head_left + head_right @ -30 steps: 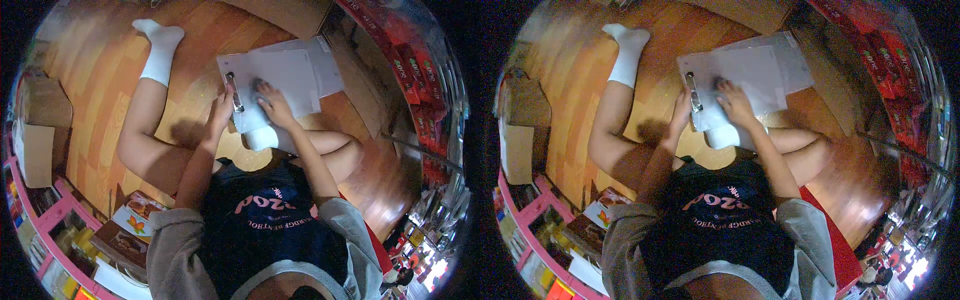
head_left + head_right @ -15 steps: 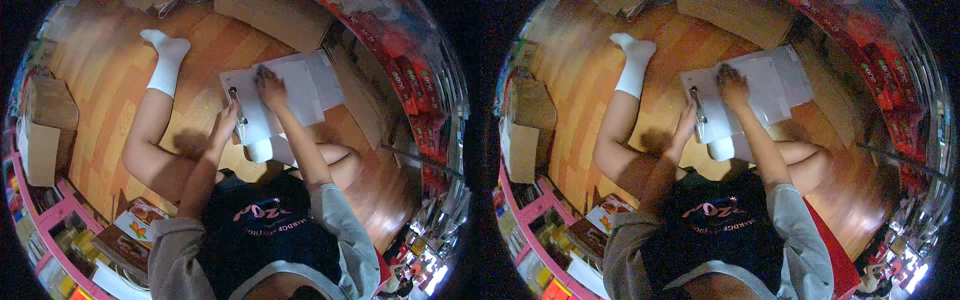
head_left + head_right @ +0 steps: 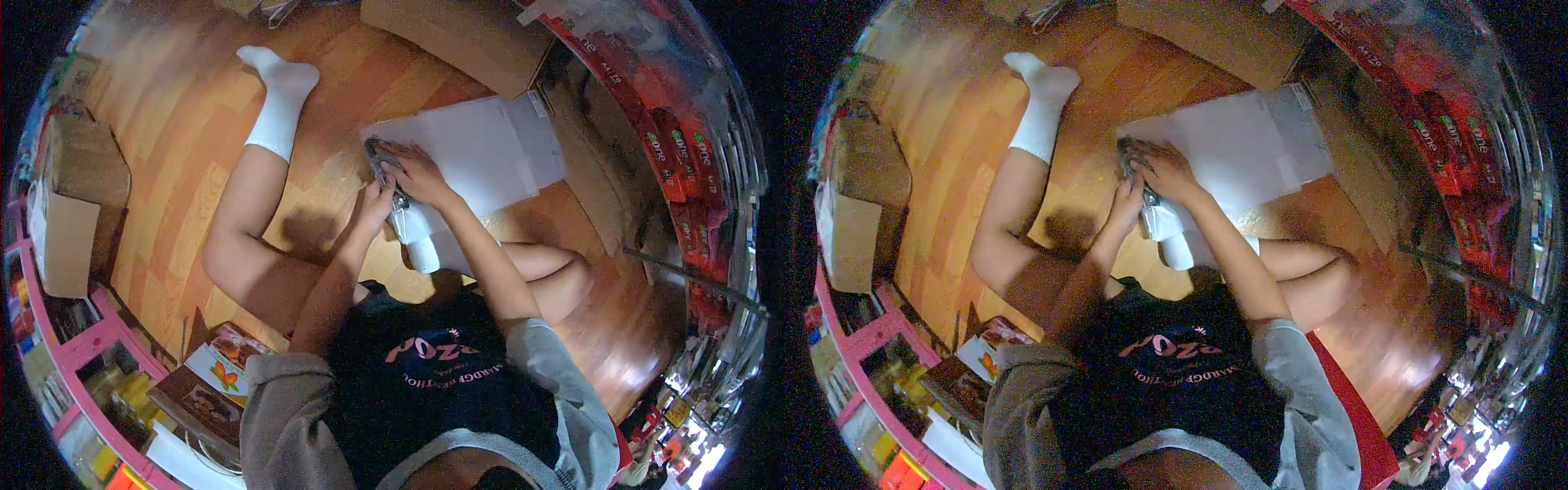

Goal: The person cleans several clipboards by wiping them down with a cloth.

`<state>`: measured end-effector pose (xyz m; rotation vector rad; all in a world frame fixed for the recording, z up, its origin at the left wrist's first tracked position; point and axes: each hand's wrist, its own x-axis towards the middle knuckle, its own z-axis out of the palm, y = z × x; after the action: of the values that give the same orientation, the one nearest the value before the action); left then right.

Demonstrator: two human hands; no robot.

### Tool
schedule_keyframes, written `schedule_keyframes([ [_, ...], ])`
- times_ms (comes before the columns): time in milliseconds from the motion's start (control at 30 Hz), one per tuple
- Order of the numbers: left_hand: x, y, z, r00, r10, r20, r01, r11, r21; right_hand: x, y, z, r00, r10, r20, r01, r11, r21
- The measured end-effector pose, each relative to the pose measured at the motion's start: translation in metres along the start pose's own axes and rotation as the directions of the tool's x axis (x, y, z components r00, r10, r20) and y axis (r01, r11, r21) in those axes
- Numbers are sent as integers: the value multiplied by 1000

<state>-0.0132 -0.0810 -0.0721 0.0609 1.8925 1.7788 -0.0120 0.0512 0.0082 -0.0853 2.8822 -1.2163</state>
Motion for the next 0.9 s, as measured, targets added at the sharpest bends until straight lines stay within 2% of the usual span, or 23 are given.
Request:
schedule_keyframes([
  [67,4,-7,0,999,-30,-16,29,997,-66,10,3,1,985,-120,123,133,985,-105],
  [100,2,-1,1,998,-63,-27,59,989,-132,14,3,-1,985,-118,123,131,986,-105],
  [167,-4,10,6,998,-57,-32,49,978,-201,22,5,-6,968,-42,246,76,989,-130],
  [200,-6,15,8,998,-49,-41,36,962,-269,25,6,-5,969,-39,244,72,989,-129],
  [300,-2,8,4,995,-91,44,99,953,-285,32,12,3,979,-18,205,64,973,-220],
  [367,-4,9,6,993,-112,42,119,956,-269,35,22,11,995,11,96,19,951,-309],
  [400,-5,10,6,991,-131,36,136,957,-256,36,24,11,996,12,94,17,951,-310],
  [467,-6,13,7,989,-141,50,149,951,-270,35,27,9,995,-35,-90,-8,898,-441],
  [533,-5,11,6,986,-153,63,164,944,-285,34,27,0,995,-5,-103,-45,881,-472],
  [600,-2,10,4,985,-154,74,166,963,-213,31,35,-5,993,25,-115,-80,861,-502],
  [667,-7,21,6,987,-140,80,155,961,-230,30,59,-3,980,73,-188,-170,798,-578],
  [900,-13,32,6,984,-120,132,150,957,-248,13,109,-26,942,81,-324,-286,698,-657],
])
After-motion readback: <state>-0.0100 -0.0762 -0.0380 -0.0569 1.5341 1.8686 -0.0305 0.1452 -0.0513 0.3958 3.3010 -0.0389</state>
